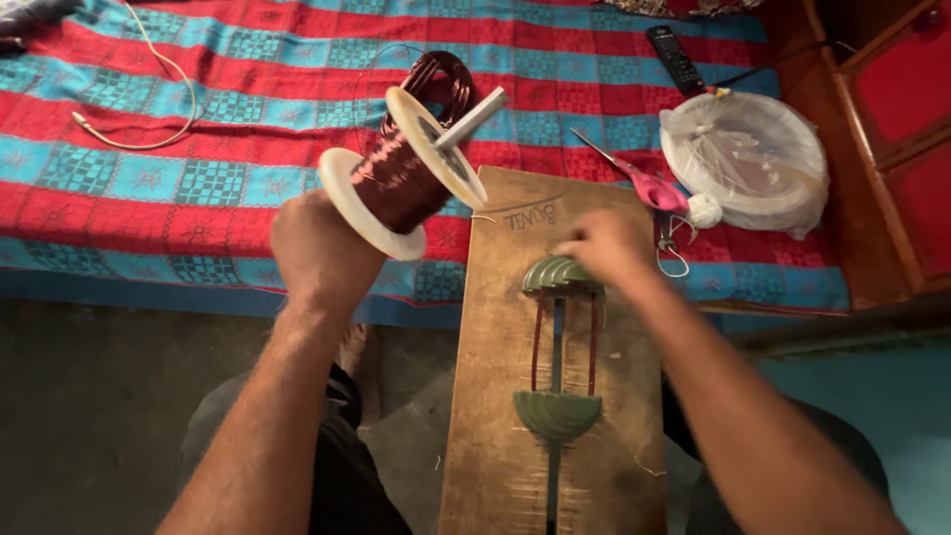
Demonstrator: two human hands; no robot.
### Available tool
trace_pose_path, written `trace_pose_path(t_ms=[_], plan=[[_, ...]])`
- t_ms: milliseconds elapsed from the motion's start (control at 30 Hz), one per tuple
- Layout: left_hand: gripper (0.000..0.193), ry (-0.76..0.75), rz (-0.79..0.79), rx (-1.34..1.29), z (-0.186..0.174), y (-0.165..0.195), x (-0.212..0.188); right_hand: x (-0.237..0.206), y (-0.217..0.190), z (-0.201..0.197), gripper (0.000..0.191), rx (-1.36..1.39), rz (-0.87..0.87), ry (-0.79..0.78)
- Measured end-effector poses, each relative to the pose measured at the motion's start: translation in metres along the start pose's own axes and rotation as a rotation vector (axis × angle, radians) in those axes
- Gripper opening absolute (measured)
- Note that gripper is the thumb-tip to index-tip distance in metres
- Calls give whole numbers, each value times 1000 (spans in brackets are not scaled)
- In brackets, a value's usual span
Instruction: The person sits on the floor and hand-winds enameled copper wire from a spool onto a green plastic coil frame mounted on a wooden board, holding the spool in one hand while guiding and tensioning the wire with the other, occasionally adjusting the wire on the frame.
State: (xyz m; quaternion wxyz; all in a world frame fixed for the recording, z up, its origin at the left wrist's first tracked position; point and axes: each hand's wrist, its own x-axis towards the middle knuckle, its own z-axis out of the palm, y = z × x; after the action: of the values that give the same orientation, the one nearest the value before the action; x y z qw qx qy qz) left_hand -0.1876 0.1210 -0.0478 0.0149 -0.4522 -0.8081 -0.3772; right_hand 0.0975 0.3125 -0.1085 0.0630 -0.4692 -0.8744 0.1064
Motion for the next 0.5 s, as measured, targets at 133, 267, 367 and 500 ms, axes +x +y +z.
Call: trace_pose_path(t_ms=[133,267,367,500], plan=[[38,47,3,-14,-2,-6,2,-53,-81,16,12,22,-337,3],[49,-31,24,31,-10,-1,1,-168,-120,40,16,68,-289,29],[45,-229,20,56,-12,8,-5,-238,-112,60,25,310,-196,0],[43,-203,91,87,-13,13,-5,-280,-54,79,17,234,-106,225]])
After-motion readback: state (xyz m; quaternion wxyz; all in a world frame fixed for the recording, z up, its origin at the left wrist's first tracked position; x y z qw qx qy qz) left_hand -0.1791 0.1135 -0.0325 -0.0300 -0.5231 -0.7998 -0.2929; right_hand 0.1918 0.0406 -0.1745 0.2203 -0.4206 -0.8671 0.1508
